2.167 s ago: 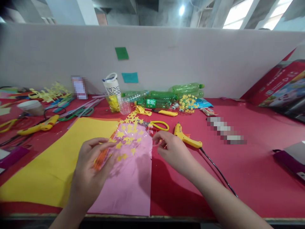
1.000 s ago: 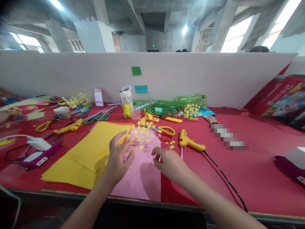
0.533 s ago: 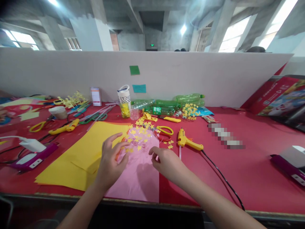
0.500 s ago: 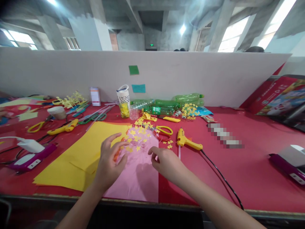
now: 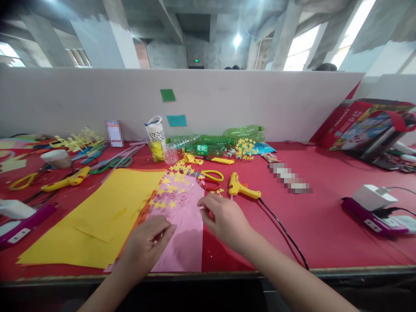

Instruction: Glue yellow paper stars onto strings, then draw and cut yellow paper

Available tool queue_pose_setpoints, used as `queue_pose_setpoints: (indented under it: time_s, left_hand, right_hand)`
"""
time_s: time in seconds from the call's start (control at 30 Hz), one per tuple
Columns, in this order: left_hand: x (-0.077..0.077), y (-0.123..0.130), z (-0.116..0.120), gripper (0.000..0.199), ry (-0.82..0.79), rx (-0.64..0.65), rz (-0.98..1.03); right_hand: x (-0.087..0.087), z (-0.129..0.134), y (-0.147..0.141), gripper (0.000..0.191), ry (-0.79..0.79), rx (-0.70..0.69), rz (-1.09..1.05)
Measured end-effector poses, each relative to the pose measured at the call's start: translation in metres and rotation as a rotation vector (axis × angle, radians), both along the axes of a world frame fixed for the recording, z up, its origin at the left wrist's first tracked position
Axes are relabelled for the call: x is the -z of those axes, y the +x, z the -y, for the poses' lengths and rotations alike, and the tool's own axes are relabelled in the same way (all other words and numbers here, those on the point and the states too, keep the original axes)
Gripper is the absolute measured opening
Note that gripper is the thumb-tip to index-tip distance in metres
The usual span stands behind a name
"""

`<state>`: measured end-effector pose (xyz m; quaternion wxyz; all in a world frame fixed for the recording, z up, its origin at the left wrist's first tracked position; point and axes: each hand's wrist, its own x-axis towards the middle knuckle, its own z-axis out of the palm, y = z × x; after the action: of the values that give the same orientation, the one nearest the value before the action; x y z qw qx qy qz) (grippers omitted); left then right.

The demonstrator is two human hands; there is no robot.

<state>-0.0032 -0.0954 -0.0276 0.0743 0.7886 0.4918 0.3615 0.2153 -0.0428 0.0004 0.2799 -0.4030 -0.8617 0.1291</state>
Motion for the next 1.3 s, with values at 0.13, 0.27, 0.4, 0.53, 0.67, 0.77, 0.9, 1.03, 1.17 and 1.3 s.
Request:
queue_pose_setpoints:
  time_s: [0.13,0.27,0.4,0.53,0.67,0.77,0.9,1.03,1.17,1.3]
  left_hand:
    - [0.015,0.001,-0.002,0.023,-0.165,-0.043,-0.081]
    - [0.019,-0.002,-0.009,0.017,-0.202,-0.09,-0.07]
    - [0.02,-0.006,-0.015,0.017,-0.212,-0.093,-0.039]
    - [0.027,-0.016,-0.016,0.021,-0.176,-0.123,-0.099]
    - [0.031,-0.025,-0.017,0.049,-0.303,-0.213,-0.286]
    - [0.027,-0.025,-0.022,0.065,-0.463,-0.23,-0.422]
    - [0.024,-0.02,-0.037,0.06,-0.517,-0.204,-0.518]
    - [0.027,-0.021,-0.051,0.045,-0.5,-0.084,-0.509]
    - [0.028,-0.016,-0.055,0.051,-0.482,-0.057,-0.41]
    - [0.028,-0.005,-0.054,0.063,-0.48,-0.134,-0.364]
  right_hand:
    - [0.007,0.007,-0.02,0.016,0.194,-0.098,0.106]
    - [0.013,-0.001,-0.034,0.014,0.321,-0.097,0.201]
    - [0.014,-0.005,-0.037,0.018,0.289,-0.099,0.173]
    - [0.006,-0.011,-0.023,0.013,0.169,-0.115,-0.017]
    - [-0.005,-0.045,0.003,0.013,-0.045,0.169,-0.236]
    - [-0.004,-0.078,0.009,0.025,-0.521,0.276,-0.341]
    - [0.015,-0.101,-0.011,0.042,-0.799,0.135,-0.384]
    - [0.036,-0.098,-0.036,0.03,-0.943,0.043,-0.494]
    - [0.044,-0.088,-0.046,0.014,-0.996,0.007,-0.654]
    - [0.043,-0.084,-0.046,0.017,-0.998,-0.009,-0.799]
